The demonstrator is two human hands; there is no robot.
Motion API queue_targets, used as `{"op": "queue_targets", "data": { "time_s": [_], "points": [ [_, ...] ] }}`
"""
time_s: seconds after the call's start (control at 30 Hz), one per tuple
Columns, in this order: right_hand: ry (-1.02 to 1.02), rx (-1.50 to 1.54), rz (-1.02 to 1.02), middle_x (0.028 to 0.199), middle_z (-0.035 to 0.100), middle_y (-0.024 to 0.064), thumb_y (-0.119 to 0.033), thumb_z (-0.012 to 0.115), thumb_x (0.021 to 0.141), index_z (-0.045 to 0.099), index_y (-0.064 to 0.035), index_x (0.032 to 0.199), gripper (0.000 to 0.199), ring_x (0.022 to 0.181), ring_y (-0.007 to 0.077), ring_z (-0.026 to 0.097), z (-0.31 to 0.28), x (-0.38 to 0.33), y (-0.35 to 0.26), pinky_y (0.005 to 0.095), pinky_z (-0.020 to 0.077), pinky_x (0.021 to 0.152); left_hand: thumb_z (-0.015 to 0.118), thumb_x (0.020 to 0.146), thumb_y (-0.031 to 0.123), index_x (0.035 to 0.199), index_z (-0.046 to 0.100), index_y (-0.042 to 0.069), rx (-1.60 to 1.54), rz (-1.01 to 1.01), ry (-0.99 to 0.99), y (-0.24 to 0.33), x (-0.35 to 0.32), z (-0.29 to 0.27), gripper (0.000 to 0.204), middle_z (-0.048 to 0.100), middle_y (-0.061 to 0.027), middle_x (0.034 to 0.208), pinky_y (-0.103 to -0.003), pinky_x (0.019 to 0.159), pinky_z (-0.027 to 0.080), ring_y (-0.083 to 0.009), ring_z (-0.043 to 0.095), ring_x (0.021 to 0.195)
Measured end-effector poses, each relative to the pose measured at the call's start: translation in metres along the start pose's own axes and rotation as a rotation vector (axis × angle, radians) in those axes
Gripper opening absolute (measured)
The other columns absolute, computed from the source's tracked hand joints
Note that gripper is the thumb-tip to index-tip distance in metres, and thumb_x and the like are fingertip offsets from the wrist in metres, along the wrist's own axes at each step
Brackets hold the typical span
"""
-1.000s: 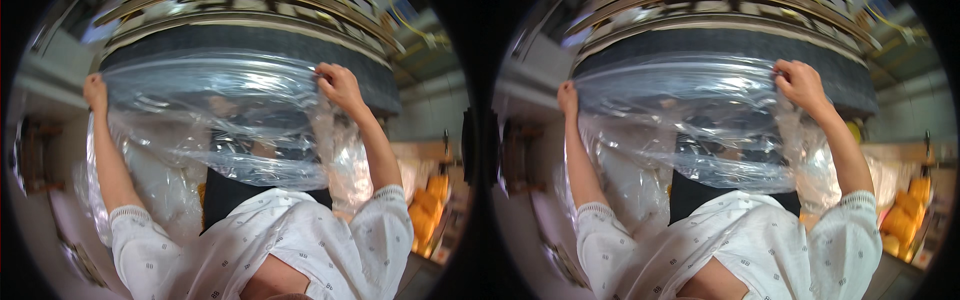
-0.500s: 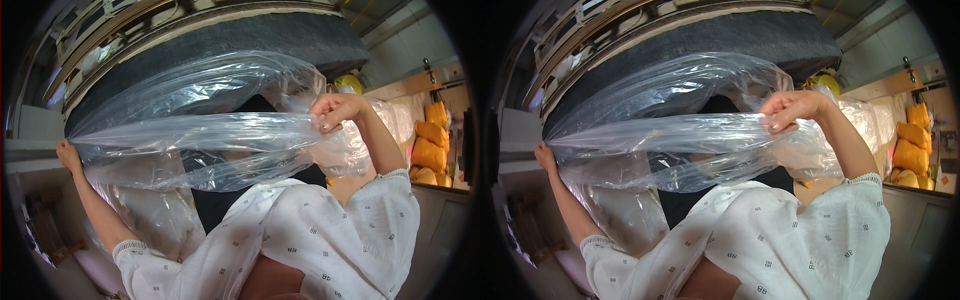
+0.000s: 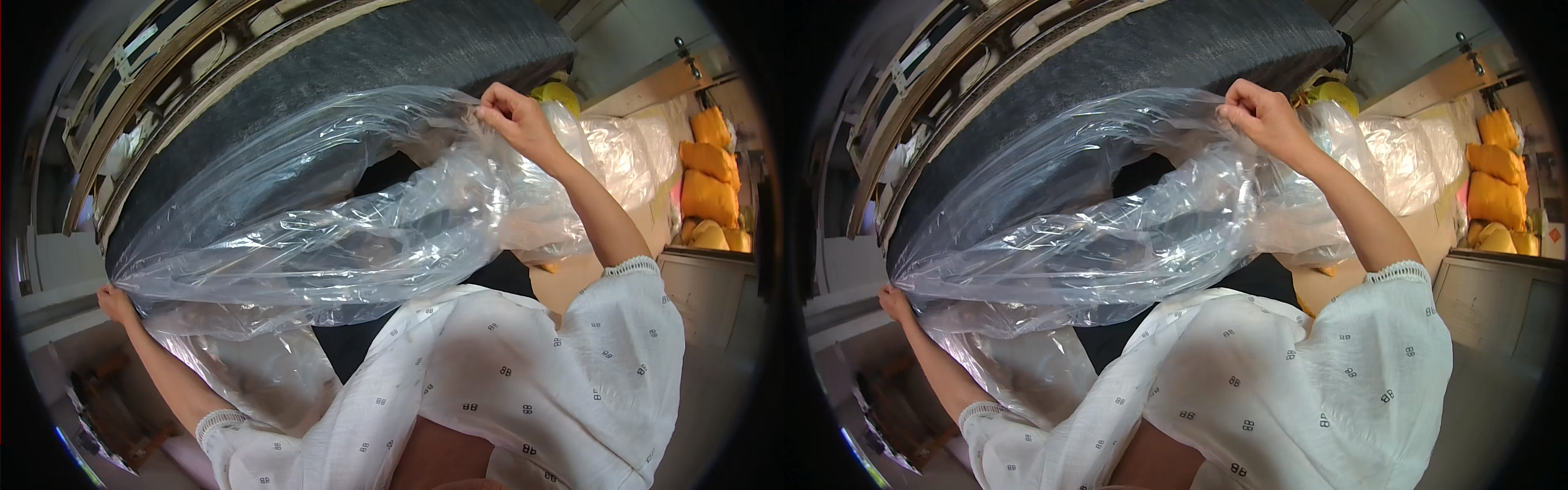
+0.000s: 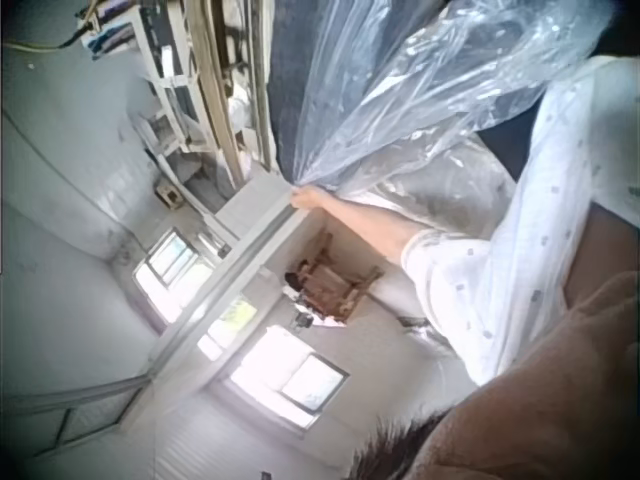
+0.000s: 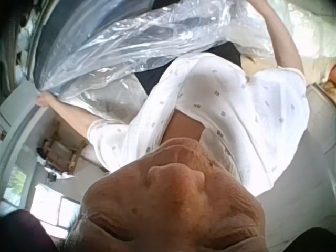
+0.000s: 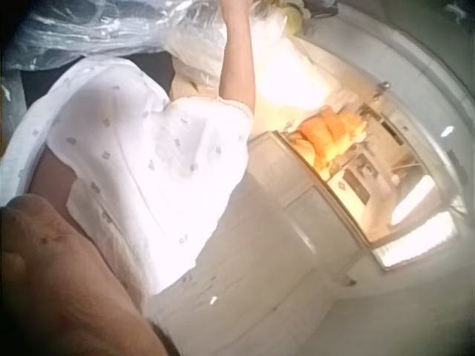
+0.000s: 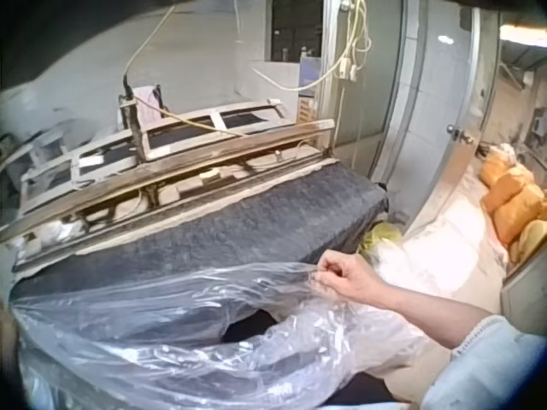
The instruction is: Wrapping a large curved manufactured part inside a protective plastic bag.
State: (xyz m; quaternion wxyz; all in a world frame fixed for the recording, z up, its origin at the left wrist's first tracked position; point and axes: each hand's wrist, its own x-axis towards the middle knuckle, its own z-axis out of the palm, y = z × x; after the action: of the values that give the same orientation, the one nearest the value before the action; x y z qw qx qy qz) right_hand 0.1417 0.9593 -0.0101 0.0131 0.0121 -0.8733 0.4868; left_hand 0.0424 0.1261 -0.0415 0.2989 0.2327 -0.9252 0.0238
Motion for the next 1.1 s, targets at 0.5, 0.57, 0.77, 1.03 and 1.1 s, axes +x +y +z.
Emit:
{"op": "queue_targets", "data": {
  "time_s": [0.5,0.57,0.77,1.03,1.1],
  "points": [
    [0.175,-0.952,0.422,0.089,0.065,0.0165,-0.024,0.050,0.077,0.066,-0.0118,0.094,0.026,0.086,0.0350,0.062,-0.064,-0.007,0.164,0.0441,0.0483,0.076,0.054,0.086,0.023,0.099,0.057,-0.001,-0.244,-0.016,-0.035,-0.014,0.000,0.004,0.027,0.061,-0.0174,0.093,-0.038,0.077,0.044,-0.0317,0.058,0.086],
    [0.769,-0.982,0.148,0.076,0.065,0.0146,-0.028,0.043,0.087,0.064,-0.0108,0.093,0.027,0.071,0.0327,0.063,-0.169,0.006,0.156,0.0419,0.0494,0.065,0.054,0.086,0.025,0.100,0.056,-0.001,-0.450,0.223,-0.102,0.070,-0.017,0.002,0.029,0.061,-0.0157,0.095,-0.035,0.080,0.043,-0.0283,0.057,0.087],
    [0.997,-0.335,-0.481,0.078,0.059,0.0073,-0.028,0.049,0.092,0.052,-0.0024,0.092,0.026,0.068,0.0159,0.055,-0.211,0.128,-0.014,0.0297,0.0424,0.060,0.048,0.089,0.028,0.102,0.056,0.000,-0.290,-0.080,0.018,0.067,-0.009,0.004,0.032,0.059,-0.0173,0.099,-0.038,0.082,0.042,-0.0316,0.056,0.093],
    [0.567,-0.910,0.067,0.120,0.053,0.0204,-0.061,0.042,0.084,0.044,-0.0156,0.131,0.065,0.111,0.0370,0.049,-0.154,0.166,0.098,0.0425,0.0393,0.091,0.039,0.089,0.026,0.105,0.051,0.000,0.170,-0.229,-0.256,-0.060,-0.001,0.026,0.033,0.055,-0.0261,0.108,-0.047,0.083,0.041,-0.0427,0.052,0.099],
    [0.474,-0.806,0.143,0.129,0.048,0.0179,-0.064,0.037,0.083,0.042,-0.0175,0.134,0.069,0.118,0.0346,0.046,-0.156,0.191,0.110,0.0424,0.0356,0.097,0.040,0.090,0.029,0.108,0.051,0.000,0.231,-0.121,-0.198,-0.096,0.012,0.013,0.035,0.055,-0.0249,0.111,-0.047,0.084,0.042,-0.0418,0.053,0.101]
  ]
}}
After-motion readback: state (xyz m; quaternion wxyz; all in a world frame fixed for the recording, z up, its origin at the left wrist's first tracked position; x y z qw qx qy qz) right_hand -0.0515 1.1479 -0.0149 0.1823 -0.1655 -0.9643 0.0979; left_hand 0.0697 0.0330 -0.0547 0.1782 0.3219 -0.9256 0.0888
